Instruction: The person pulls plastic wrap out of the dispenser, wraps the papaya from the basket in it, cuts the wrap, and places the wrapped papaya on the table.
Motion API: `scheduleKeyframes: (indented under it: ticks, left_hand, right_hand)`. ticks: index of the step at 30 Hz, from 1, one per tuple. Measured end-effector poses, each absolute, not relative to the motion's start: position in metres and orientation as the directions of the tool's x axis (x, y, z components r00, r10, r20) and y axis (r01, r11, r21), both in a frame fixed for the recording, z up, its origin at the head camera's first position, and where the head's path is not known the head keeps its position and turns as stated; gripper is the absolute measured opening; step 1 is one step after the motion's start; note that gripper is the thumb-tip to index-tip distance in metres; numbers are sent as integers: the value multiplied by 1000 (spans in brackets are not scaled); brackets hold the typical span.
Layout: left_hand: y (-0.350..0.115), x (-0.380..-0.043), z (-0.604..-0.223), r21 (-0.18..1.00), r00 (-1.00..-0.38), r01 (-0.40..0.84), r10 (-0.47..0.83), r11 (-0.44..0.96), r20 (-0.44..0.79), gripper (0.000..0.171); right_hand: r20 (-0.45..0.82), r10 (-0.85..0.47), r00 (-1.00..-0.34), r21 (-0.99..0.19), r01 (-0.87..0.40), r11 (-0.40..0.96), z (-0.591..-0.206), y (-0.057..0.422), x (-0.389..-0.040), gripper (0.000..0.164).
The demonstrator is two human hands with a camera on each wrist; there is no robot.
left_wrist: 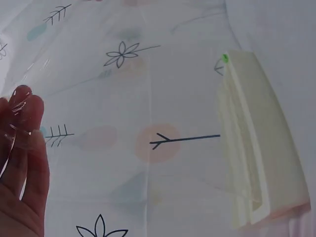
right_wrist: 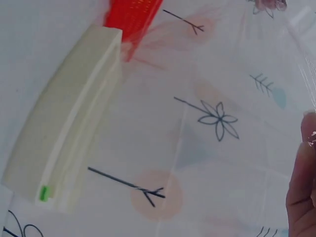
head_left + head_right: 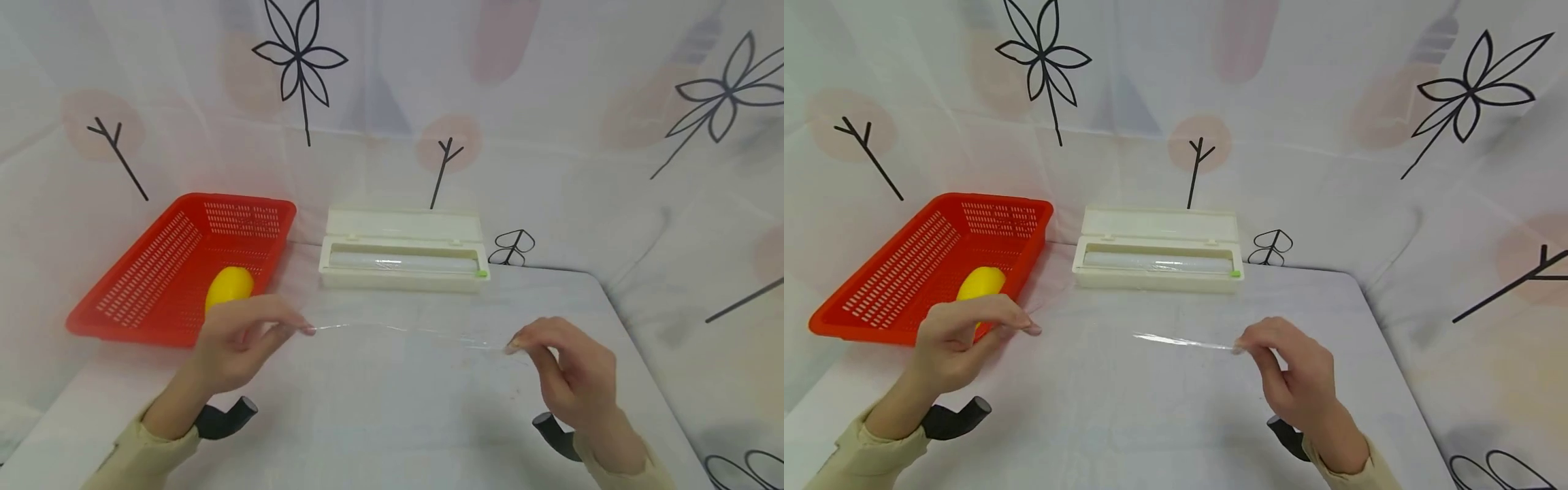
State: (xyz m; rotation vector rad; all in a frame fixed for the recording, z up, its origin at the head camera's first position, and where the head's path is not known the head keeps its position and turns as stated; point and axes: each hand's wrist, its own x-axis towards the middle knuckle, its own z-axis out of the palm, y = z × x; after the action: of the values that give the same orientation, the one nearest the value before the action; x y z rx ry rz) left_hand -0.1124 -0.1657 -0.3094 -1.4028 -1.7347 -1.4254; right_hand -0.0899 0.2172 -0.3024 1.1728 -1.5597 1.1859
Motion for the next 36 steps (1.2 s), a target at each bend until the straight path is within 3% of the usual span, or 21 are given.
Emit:
scheduleKeyframes:
  ticks: [5, 11, 16, 22, 29, 32, 34, 36]
  left_hand:
    - [-177, -96, -329, 510, -404, 860, 562, -37, 722, 17]
    - [-181, -81, -357, 572, -482, 815, 660, 95, 576, 37]
    - [-183, -79, -384, 575, -508, 802, 694, 165, 510, 32]
    - [-184, -81, -414, 457, -470, 853, 748, 250, 468, 19]
    - [-184, -80, -435, 396, -491, 849, 799, 350, 346, 10]
    - [-184, -79, -440, 394, -493, 845, 812, 362, 313, 10]
    - [-185, -79, -443, 398, -504, 836, 814, 377, 288, 8]
    - [-185, -79, -444, 430, -538, 804, 810, 410, 234, 3]
  right_hand:
    - [861, -422, -282, -199, -953, 230, -322, 227, -69, 28]
    - [747, -575, -334, -270, -942, 197, -344, 227, -53, 22]
    - [645, -680, -349, -314, -932, 181, -370, 230, -44, 16]
    - [573, -712, -407, -338, -908, 248, -402, 234, -42, 17]
    - [500, -721, -480, -309, -877, 369, -427, 232, -43, 28]
    - [446, -731, -516, -324, -855, 405, -434, 233, -43, 24]
    - [414, -737, -534, -344, -842, 416, -438, 234, -43, 10]
    - [387, -739, -552, -375, -826, 421, -443, 233, -43, 14]
